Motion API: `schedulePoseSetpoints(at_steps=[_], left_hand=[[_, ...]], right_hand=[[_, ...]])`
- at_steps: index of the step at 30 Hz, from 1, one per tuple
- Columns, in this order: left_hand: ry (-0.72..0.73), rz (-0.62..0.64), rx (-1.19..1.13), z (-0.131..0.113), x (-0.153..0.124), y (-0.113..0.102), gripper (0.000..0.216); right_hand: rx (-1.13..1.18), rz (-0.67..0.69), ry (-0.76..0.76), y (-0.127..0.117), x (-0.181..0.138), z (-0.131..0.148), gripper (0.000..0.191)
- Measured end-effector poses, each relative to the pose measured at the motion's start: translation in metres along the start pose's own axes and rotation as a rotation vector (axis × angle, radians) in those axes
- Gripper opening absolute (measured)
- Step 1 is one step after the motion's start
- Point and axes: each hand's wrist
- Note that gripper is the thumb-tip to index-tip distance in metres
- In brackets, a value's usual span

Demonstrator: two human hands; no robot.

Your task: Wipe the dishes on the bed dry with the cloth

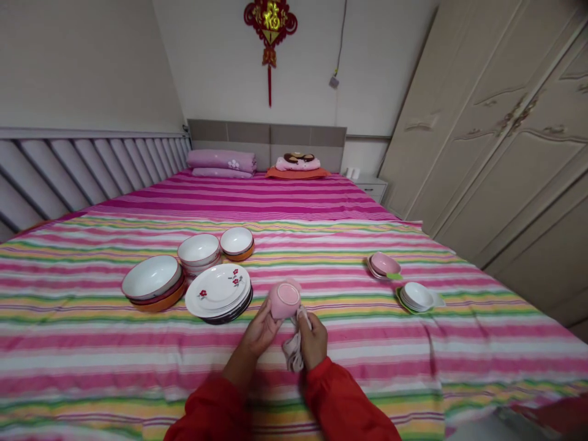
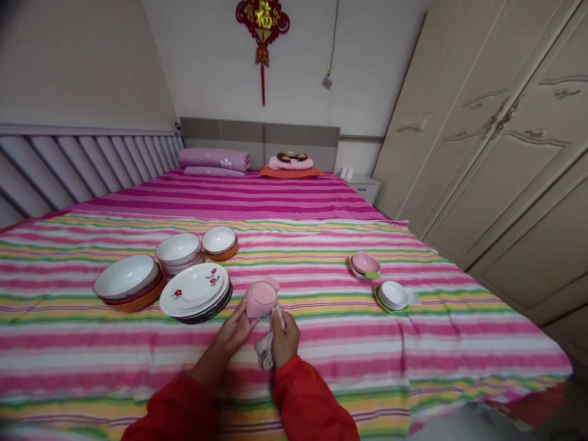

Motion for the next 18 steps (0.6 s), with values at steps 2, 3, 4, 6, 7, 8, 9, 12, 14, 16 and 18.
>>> schedulePoseSetpoints(at_steps=[2, 3, 4, 6, 7, 8, 9, 12, 14, 16, 18], left_hand=[[-0.013, 0.026, 0.005, 0.000, 0.001, 0.001, 0.051], [-0.027, 0.032, 0.008, 0.001, 0.001, 0.001, 0.052], [-0.042, 0.029, 0.010, 0.001, 0.001, 0.002, 0.052], [-0.073, 0.009, 0.018, 0.002, 0.001, 0.001, 0.052], [-0.084, 0.003, 0.026, 0.002, 0.001, 0.001, 0.052], [-0.093, 0.006, 0.035, 0.003, 0.000, 0.002, 0.051], [-0.101, 0.016, 0.046, 0.003, -0.001, 0.002, 0.050], [-0.117, 0.050, 0.078, 0.004, -0.004, 0.005, 0.046], [-0.103, 0.045, 0.105, 0.003, -0.004, 0.006, 0.041], [-0.047, 0.034, 0.181, 0.003, -0.003, 0.006, 0.035], [0.013, 0.029, 0.280, 0.002, 0.000, 0.006, 0.034]], right_hand=[[-0.066, 0.055, -0.111, -0.002, -0.008, 0.003, 0.034], [-0.095, 0.067, -0.185, -0.004, -0.010, 0.005, 0.031], [-0.124, 0.066, -0.264, -0.005, -0.009, 0.007, 0.027], [-0.196, 0.041, -0.424, -0.007, -0.002, 0.012, 0.023], [-0.244, 0.039, -0.488, -0.006, 0.004, 0.016, 0.022], [-0.299, 0.051, -0.534, -0.005, 0.011, 0.020, 0.022], [-0.356, 0.075, -0.566, -0.001, 0.018, 0.024, 0.023], [-0.499, 0.208, -0.597, 0.014, 0.038, 0.035, 0.026], [-0.561, 0.316, -0.624, 0.026, 0.043, 0.038, 0.027], [-0.618, 0.418, -0.678, 0.034, 0.040, 0.033, 0.026], [-0.674, 0.487, -0.756, 0.035, 0.031, 0.022, 0.031]])
Point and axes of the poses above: each hand's wrist, its own x-axis towards the middle knuckle, its own y-axis out of the palm, z = x × y, and after that the axes turned 11 degrees about x, right-handed
